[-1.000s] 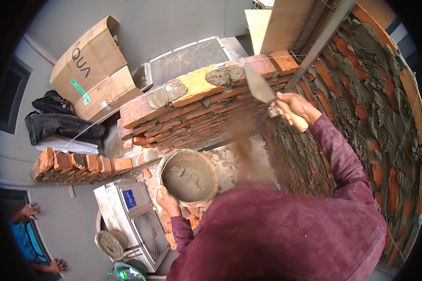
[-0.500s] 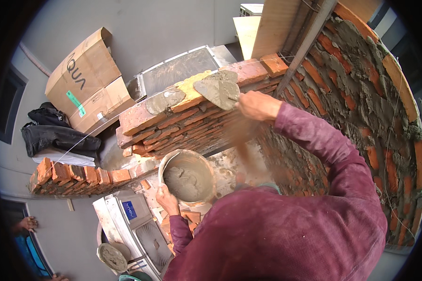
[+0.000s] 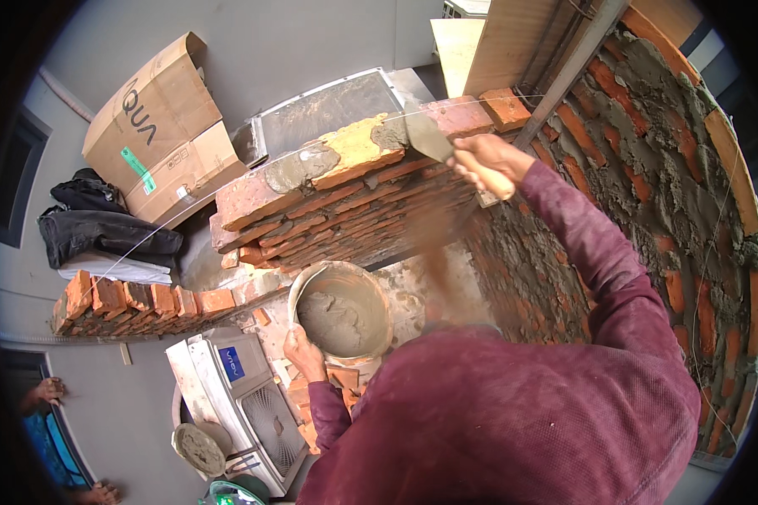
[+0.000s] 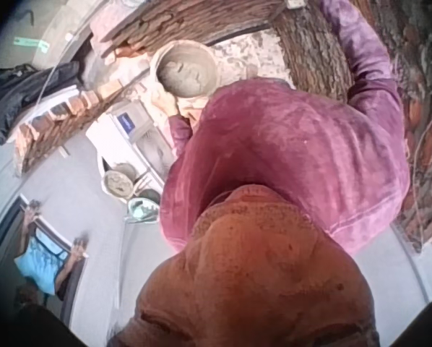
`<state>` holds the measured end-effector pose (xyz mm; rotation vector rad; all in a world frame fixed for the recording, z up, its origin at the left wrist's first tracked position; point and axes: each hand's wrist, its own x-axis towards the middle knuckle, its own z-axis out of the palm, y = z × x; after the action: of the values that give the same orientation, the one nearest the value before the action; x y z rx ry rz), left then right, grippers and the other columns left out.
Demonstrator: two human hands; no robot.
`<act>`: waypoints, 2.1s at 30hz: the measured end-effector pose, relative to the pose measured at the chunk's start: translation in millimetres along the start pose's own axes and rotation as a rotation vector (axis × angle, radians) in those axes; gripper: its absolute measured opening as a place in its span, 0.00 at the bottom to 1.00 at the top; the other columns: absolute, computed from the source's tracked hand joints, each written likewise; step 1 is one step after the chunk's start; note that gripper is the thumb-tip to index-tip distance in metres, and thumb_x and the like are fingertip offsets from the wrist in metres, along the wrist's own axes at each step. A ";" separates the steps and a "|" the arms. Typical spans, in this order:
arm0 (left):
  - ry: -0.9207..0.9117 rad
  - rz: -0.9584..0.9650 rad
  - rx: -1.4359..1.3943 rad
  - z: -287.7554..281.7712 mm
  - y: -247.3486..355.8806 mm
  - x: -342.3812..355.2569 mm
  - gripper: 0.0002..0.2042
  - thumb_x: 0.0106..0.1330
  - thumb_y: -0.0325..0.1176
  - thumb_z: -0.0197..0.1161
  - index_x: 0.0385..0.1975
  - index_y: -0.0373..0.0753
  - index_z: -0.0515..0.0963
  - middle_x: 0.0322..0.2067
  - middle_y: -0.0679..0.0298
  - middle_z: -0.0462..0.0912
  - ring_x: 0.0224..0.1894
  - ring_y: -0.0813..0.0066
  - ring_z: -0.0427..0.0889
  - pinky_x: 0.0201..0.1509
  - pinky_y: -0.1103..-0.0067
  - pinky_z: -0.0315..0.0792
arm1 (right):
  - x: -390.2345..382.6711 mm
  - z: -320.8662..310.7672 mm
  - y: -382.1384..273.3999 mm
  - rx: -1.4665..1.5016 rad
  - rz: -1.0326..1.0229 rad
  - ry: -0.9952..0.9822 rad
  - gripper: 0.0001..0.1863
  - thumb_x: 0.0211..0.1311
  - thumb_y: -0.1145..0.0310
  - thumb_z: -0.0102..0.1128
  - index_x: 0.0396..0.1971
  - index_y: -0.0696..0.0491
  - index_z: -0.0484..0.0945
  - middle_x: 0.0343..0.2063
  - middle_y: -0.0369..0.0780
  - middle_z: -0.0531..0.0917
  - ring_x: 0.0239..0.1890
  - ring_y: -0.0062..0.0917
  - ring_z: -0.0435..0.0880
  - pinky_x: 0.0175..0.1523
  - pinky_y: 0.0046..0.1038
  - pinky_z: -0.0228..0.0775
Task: The person applies mortar to the top of a brick wall using a trowel and scoops more mortar from a bucket.
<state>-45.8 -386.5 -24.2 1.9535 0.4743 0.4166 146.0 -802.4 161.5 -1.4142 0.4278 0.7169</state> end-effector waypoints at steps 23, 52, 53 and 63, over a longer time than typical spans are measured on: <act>-0.284 0.064 -0.038 -4.9 54.4 59.1 0.22 0.71 0.45 0.49 0.16 0.38 0.61 0.16 0.73 0.56 0.22 0.83 0.53 0.24 0.79 0.50 | -64.9 67.4 106.0 -1.612 -0.536 -0.027 0.15 0.55 0.68 0.56 0.40 0.59 0.70 0.31 0.49 0.80 0.32 0.44 0.81 0.35 0.41 0.72; -0.281 0.323 -0.091 32.8 125.5 34.4 0.22 0.73 0.42 0.47 0.16 0.35 0.61 0.15 0.70 0.55 0.21 0.82 0.53 0.23 0.77 0.49 | -43.1 117.7 167.6 -0.840 -0.242 -0.479 0.12 0.59 0.64 0.59 0.28 0.60 0.76 0.17 0.42 0.78 0.19 0.27 0.79 0.24 0.28 0.71; -0.267 0.325 -0.106 35.2 125.2 31.3 0.22 0.73 0.42 0.46 0.16 0.35 0.61 0.15 0.70 0.55 0.21 0.82 0.53 0.23 0.76 0.49 | -42.8 110.3 171.7 -0.783 -0.185 -0.488 0.12 0.59 0.63 0.59 0.29 0.58 0.76 0.16 0.39 0.77 0.16 0.23 0.77 0.21 0.26 0.69; -0.235 0.245 0.002 52.9 80.5 33.4 0.24 0.75 0.42 0.40 0.17 0.32 0.63 0.19 0.59 0.60 0.29 0.65 0.60 0.36 0.67 0.55 | -111.2 58.9 148.6 -0.532 -0.146 -0.278 0.14 0.64 0.60 0.56 0.27 0.56 0.71 0.12 0.34 0.72 0.14 0.17 0.74 0.19 0.22 0.64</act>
<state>20.2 -441.8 30.5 2.0385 0.0841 0.3341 -43.3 -766.1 133.4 -1.7852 -0.0965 0.9335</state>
